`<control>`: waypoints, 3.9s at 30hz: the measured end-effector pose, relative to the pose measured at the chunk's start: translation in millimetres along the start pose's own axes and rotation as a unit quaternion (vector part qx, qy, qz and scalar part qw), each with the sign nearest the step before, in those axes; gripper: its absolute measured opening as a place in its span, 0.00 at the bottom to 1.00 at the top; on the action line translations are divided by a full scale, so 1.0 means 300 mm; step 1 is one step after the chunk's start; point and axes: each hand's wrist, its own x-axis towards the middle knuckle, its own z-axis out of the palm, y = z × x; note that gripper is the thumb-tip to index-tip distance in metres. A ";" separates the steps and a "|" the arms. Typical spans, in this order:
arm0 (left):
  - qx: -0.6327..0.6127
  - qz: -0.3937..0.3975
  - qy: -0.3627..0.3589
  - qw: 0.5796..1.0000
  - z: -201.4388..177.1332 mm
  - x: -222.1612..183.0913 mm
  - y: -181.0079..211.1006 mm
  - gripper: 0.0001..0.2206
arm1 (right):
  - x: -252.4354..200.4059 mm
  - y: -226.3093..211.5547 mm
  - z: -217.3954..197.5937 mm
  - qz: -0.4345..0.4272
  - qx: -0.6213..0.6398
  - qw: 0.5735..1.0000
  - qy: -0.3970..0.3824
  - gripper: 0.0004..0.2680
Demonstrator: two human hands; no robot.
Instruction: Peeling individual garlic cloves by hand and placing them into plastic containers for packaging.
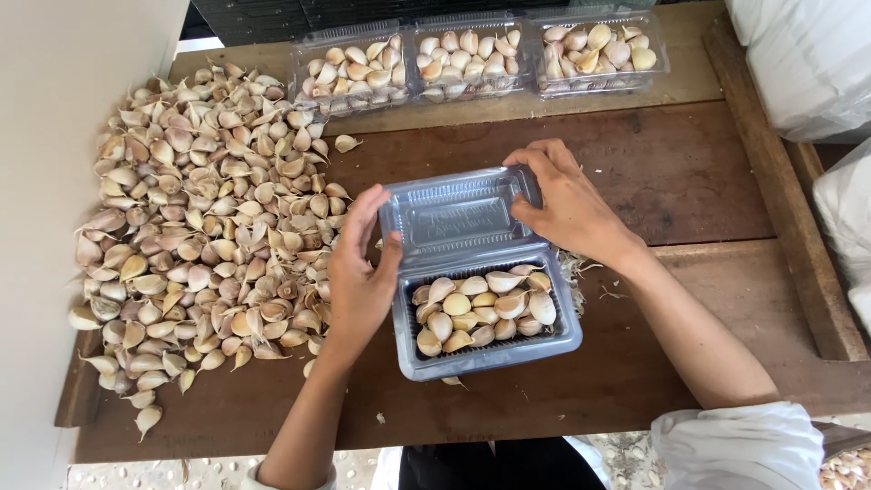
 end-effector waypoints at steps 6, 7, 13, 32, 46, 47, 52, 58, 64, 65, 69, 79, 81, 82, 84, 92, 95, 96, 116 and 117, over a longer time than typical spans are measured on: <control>-0.202 -0.042 0.079 0.975 -0.026 0.019 -0.057 0.16 | 0.005 0.001 -0.009 -0.034 0.024 0.999 0.030 0.20; -0.202 -0.041 0.078 0.975 -0.028 0.019 -0.064 0.16 | 0.008 0.004 -0.007 -0.034 0.024 0.999 0.031 0.20; -0.235 -0.070 0.085 0.966 -0.030 0.015 -0.062 0.19 | -0.001 0.006 -0.008 -0.083 -0.007 0.996 0.037 0.19; -0.147 0.072 0.079 0.983 0.006 -0.029 -0.036 0.07 | -0.066 -0.112 -0.225 -0.058 0.192 0.976 -0.084 0.21; -0.188 0.132 0.038 0.973 0.004 -0.040 -0.126 0.15 | -0.155 -0.072 -0.154 -0.138 0.065 0.982 -0.111 0.09; -0.200 0.135 0.020 0.970 0.001 -0.036 -0.116 0.19 | -0.161 -0.058 -0.138 -0.141 0.072 0.984 -0.085 0.09; -0.165 0.108 -0.010 0.980 -0.010 -0.035 -0.124 0.27 | -0.211 -0.026 -0.097 -0.127 0.107 0.985 -0.043 0.11; -0.058 -0.001 -0.120 0.991 -0.065 -0.036 -0.044 0.27 | -0.253 -0.026 -0.095 -0.098 0.167 0.981 -0.006 0.12; 0.050 -0.117 -0.209 0.970 -0.149 -0.058 0.135 0.15 | -0.293 0.034 -0.116 -0.175 0.272 0.937 -0.133 0.22; 0.122 -0.223 -0.215 0.943 -0.140 -0.054 0.192 0.22 | -0.301 0.040 -0.125 -0.172 0.340 0.905 -0.188 0.24; 0.161 -0.308 -0.212 0.913 -0.132 -0.089 0.213 0.36 | -0.326 0.032 -0.132 -0.147 0.436 0.859 -0.226 0.20; 0.101 -0.327 -0.132 0.930 -0.102 -0.128 0.235 0.34 | -0.379 -0.104 -0.127 0.081 0.292 0.944 -0.132 0.29; 0.086 -0.314 -0.111 0.939 -0.095 -0.136 0.237 0.33 | -0.385 -0.121 -0.134 0.069 0.329 0.931 -0.141 0.29; 0.086 -0.313 -0.112 0.939 -0.093 -0.136 0.221 0.33 | -0.386 -0.103 -0.126 0.069 0.329 0.931 -0.140 0.29; 0.041 -0.286 -0.102 0.952 -0.092 -0.137 0.191 0.33 | -0.384 -0.067 -0.109 -0.020 0.353 0.928 -0.116 0.30; -0.037 -0.172 -0.100 0.979 -0.014 -0.071 0.184 0.25 | -0.377 -0.031 -0.120 0.105 0.744 0.651 -0.102 0.31; -0.044 -0.171 -0.112 0.978 0.018 -0.025 0.203 0.25 | -0.394 -0.006 -0.127 0.127 0.755 0.638 -0.089 0.30; -0.064 -0.164 -0.117 0.977 0.030 -0.004 0.213 0.26 | -0.395 0.004 -0.136 0.130 0.750 0.640 -0.102 0.31; -0.134 -0.054 -0.231 0.962 0.436 0.507 0.116 0.19 | -0.305 0.173 -0.223 0.290 0.695 0.638 0.162 0.14; -0.105 -0.051 -0.213 0.970 0.466 0.573 0.094 0.17 | -0.304 0.194 -0.225 0.309 0.708 0.615 0.160 0.14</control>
